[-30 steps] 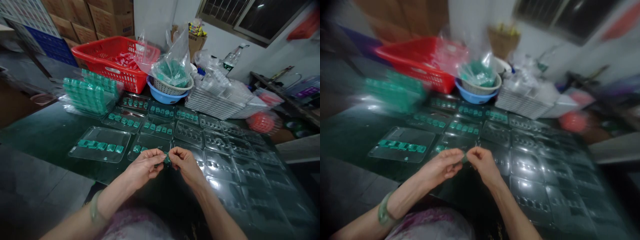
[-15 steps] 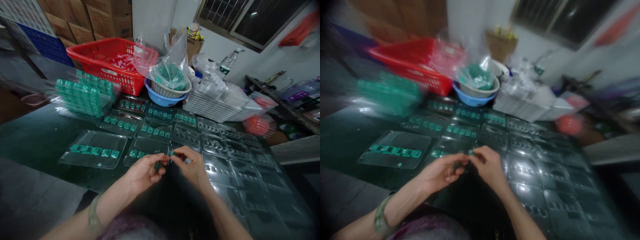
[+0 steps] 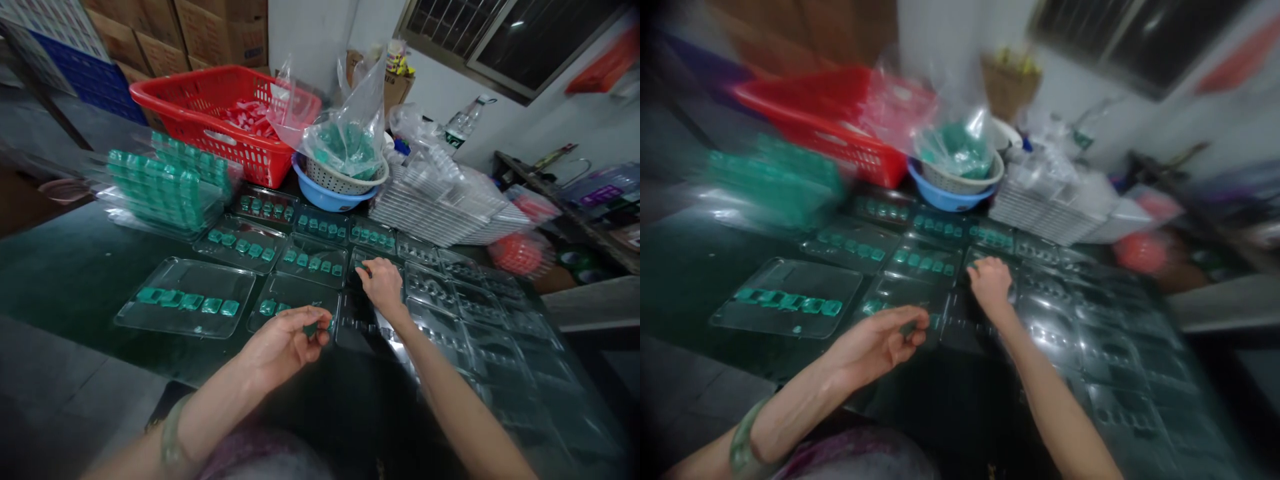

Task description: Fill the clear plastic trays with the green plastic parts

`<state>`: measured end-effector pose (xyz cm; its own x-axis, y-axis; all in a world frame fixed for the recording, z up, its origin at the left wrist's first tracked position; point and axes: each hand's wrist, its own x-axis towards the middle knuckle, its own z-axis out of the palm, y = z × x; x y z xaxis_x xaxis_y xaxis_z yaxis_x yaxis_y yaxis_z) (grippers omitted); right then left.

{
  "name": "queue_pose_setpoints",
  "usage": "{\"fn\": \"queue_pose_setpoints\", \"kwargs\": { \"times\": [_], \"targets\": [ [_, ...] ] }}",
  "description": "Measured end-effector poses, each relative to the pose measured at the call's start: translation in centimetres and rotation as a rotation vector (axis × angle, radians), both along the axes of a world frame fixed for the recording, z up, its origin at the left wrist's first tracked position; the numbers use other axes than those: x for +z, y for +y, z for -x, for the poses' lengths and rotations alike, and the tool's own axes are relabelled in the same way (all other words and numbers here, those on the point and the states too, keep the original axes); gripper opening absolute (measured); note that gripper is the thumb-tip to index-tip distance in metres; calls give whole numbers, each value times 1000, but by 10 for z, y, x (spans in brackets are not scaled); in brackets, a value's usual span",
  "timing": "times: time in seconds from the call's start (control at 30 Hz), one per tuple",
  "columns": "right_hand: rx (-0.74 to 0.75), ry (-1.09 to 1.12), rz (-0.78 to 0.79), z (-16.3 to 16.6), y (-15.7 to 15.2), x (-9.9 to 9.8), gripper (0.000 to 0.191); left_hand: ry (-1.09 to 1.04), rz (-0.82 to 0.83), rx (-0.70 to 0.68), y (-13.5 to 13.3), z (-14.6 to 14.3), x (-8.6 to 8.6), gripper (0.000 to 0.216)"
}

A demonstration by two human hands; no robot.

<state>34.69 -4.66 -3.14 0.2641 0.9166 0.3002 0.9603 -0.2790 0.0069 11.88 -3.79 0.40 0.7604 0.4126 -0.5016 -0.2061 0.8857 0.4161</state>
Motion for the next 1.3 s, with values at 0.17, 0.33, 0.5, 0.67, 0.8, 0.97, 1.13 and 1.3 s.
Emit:
{"fn": "queue_pose_setpoints", "kwargs": {
  "times": [0.17, 0.33, 0.5, 0.67, 0.8, 0.97, 1.13, 1.3],
  "targets": [
    [61, -160, 96, 4, 1, 6, 30, -9, -20, -10, -2, 0, -2, 9],
    [102, -196, 198, 3, 3, 7, 27, -57, -50, -7, -5, 1, -6, 9],
    [102, -169, 217, -4, 6, 7, 24, -119, -13, 24, -6, -2, -3, 12],
    [50, -75, 71, 2, -5, 24, 36, -248, 63, 75, -1, -2, 1, 26],
    [231, 208, -131, 44, -36, 53, 28, -286, 56, 89, -2, -3, 0, 33],
    [446, 307, 8, 94, -66, 65, 18, -288, -10, 88, -10, -8, 3, 32],
    [368, 384, -28, 97, -70, 47, 15, -215, -142, 82, -15, -6, 5, 28],
    [239, 430, -160, 63, -68, 36, 20, 67, -415, 137, -15, 2, -2, 25]
  ]
}}
